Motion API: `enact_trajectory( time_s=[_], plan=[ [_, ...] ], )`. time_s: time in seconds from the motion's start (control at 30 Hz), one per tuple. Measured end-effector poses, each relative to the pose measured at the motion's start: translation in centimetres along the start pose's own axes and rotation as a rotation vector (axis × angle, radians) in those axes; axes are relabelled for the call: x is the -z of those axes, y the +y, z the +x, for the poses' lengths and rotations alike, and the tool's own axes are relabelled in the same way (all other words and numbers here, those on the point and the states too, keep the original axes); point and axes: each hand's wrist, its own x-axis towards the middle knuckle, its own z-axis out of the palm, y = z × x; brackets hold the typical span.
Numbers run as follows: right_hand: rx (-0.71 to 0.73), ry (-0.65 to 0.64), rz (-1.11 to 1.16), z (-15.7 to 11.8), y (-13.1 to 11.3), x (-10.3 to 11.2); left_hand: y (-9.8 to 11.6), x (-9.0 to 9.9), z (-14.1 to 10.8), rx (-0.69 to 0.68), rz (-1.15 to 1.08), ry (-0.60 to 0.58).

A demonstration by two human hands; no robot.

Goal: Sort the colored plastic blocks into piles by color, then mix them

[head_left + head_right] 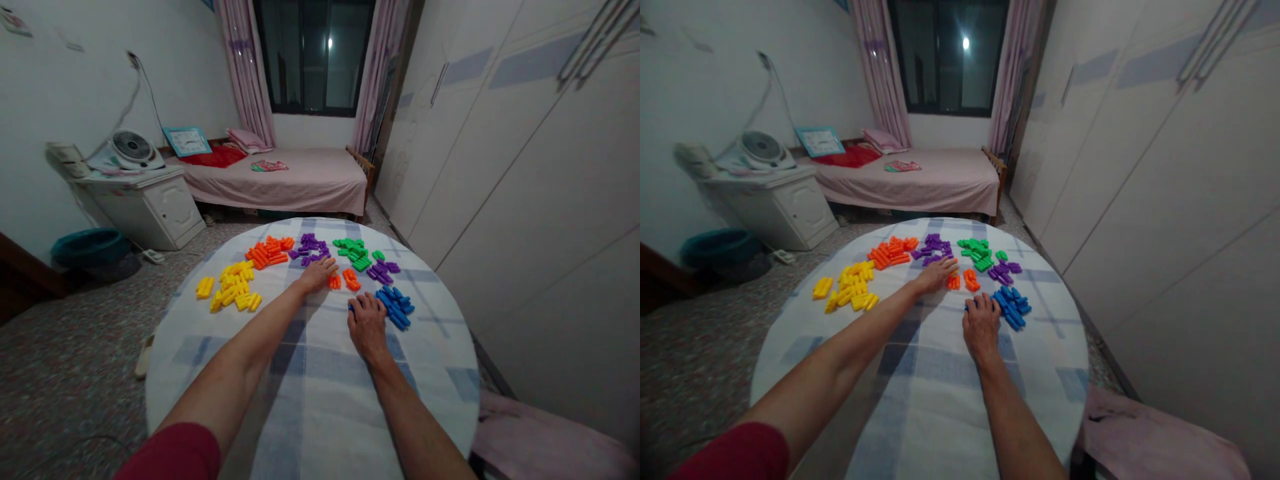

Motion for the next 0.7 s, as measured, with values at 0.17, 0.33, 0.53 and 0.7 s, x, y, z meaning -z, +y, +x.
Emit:
enact_trajectory(
  time_s=[0.17, 0.33, 0.53, 0.7],
  plan=[
    [-0.004, 0.002, 0.021, 0.1, 0.1, -0.1, 0.0, -0.4, 0.4, 0.05, -0.053, 0.007],
    [-0.012, 0.002, 0.038, 0.2, 0.1, 0.1, -0.9, 0.0, -3.2, 0.162, 0.011, 0.033],
    [-0.013, -0.007, 0.013, 0.1, 0.0, 0.2, -2.6, 1.1, -11.0, 0.277, 0.193, -0.04],
    [-0.028, -0.026, -0.008, 0.2, -0.2, 0.2, -4.2, 2.3, -15.7, 0.458, 0.276, -0.051]
  ],
)
